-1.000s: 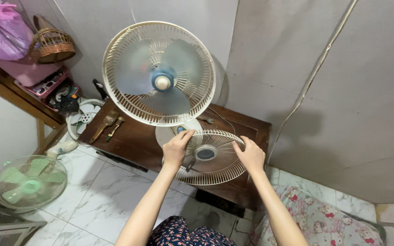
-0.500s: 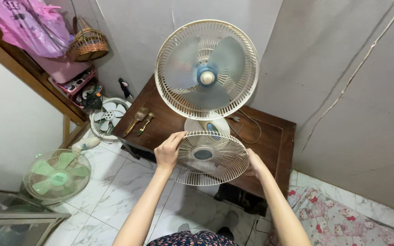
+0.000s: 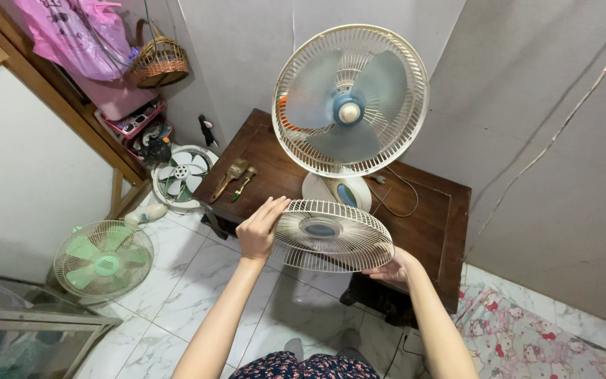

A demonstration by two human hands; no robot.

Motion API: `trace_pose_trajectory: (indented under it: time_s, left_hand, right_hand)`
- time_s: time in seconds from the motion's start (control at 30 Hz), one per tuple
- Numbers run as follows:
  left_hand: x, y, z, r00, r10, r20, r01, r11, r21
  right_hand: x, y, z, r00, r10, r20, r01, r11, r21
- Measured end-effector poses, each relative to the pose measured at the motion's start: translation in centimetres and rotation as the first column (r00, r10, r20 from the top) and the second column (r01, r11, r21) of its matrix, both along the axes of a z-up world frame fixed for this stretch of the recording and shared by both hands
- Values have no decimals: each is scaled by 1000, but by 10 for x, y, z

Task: The person reassembles a white electric fan by attaching the front grille to the fan head and securing it. They then move a green fan onto the table and begin to loosen its grille with a screwdriver.

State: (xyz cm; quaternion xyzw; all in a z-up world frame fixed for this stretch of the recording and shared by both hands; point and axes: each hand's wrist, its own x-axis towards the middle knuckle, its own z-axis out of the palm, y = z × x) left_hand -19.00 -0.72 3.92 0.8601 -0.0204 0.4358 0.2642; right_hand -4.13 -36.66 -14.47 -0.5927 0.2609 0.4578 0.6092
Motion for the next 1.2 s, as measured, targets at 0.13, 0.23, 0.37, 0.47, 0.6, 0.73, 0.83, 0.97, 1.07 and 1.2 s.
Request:
trace_pose_trajectory:
  time_s: [0.13, 0.23, 0.37, 0.47, 0.6, 0.73, 0.83, 0.97, 1.07, 1.2]
  left_hand:
    - [-8, -6, 15, 998, -38, 51, 39, 999, -6]
    - [-12, -10, 26, 995, -70, 74, 71, 997, -13]
    - [-13, -20, 36, 992, -75, 105, 75, 997, 2]
    - [-15, -28, 40, 989, -78, 126, 78, 997, 3]
    - [-18, -35, 37, 993, -50, 105, 53, 998, -33]
    - [-25, -37, 24, 998, -59, 26, 62, 987, -149]
    - [-31, -35, 11, 994, -96, -54, 78, 962, -263]
    - [-38, -18, -4, 969, -180, -170, 137, 961, -241]
    - [-44, -11, -11, 927, -253, -277, 144, 922, -360]
    - [-50, -10, -12, 878, -468, -99, 354, 776, -523]
  right_hand:
    - [5, -6, -1, 1000, -9, -12, 10, 996, 84]
    - [10, -11, 5, 1000, -13, -6, 13, 995, 102]
    - [17, -20, 20, 999, 38, -22, -37, 999, 28]
    - [20, -29, 25, 991, 109, -76, -94, 979, 181]
    - [24, -41, 25, 951, 94, -293, 77, 850, 522]
    - [22, -41, 28, 979, -77, -187, 156, 873, 462]
    - [16, -37, 37, 976, -169, -138, 217, 808, 548]
    - [6, -32, 55, 965, -219, -143, 261, 782, 565]
    - [-5, -27, 68, 941, -287, -181, 339, 789, 512]
    - [-9, -26, 72, 934, -284, -218, 358, 782, 510]
